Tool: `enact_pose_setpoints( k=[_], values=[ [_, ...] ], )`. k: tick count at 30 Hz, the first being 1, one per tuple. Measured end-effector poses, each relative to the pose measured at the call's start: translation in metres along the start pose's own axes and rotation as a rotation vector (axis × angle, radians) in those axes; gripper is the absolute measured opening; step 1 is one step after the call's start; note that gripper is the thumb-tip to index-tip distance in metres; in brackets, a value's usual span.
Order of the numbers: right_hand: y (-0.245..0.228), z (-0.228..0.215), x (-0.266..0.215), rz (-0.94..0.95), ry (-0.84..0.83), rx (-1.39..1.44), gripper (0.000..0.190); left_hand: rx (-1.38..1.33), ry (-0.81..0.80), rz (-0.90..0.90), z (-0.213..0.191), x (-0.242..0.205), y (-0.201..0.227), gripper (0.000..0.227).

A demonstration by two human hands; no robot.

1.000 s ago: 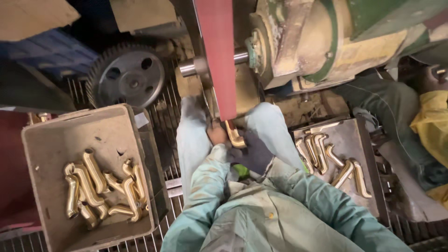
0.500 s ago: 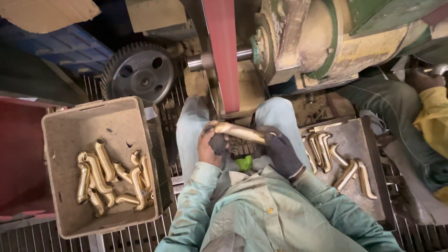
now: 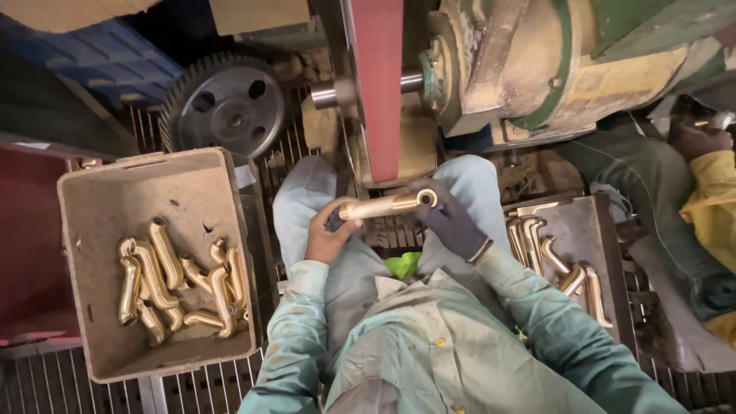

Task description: The person picks up brass-colored metal parts from a bin and presses them against a rotating belt sander to smooth the surfaces. They handle the parts one at a time, rotating them to sand different sides, then place the finished pieces on a metal tray to the right.

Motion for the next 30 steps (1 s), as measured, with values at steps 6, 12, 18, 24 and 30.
enact_pose_setpoints(
  k=[6,12,18,24,30],
  values=[
    [0.02,0.001,0.014,-0.059,0.007,-0.265,0.042,0.151,0.114,0.021,-0.01,0.019,-0.013,0.041],
    [0.044,0.003,0.022,0.127,0.063,-0.277,0.041,0.185,0.151,-0.035,-0.012,0.029,-0.025,0.041],
    [0.076,0.006,0.024,0.181,0.153,-0.235,0.042,0.21,0.154,-0.13,-0.016,0.026,-0.036,0.042],
    [0.121,-0.005,0.023,-0.101,0.037,-0.908,0.053,0.1,0.11,-0.234,-0.014,0.026,-0.037,0.037],
    [0.149,-0.002,0.026,-0.177,-0.187,-1.112,0.054,-0.163,0.062,-0.429,-0.013,0.029,-0.043,0.026]
  ],
)
Point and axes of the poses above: each hand's wrist, its own x-axis towards the middle knuckle, its own z-axis out of the palm, y = z × x, the point moved 4 cm from there along x, towards the middle knuckle, and after that the axes turned 10 degrees about -z, right-handed, at the moved point
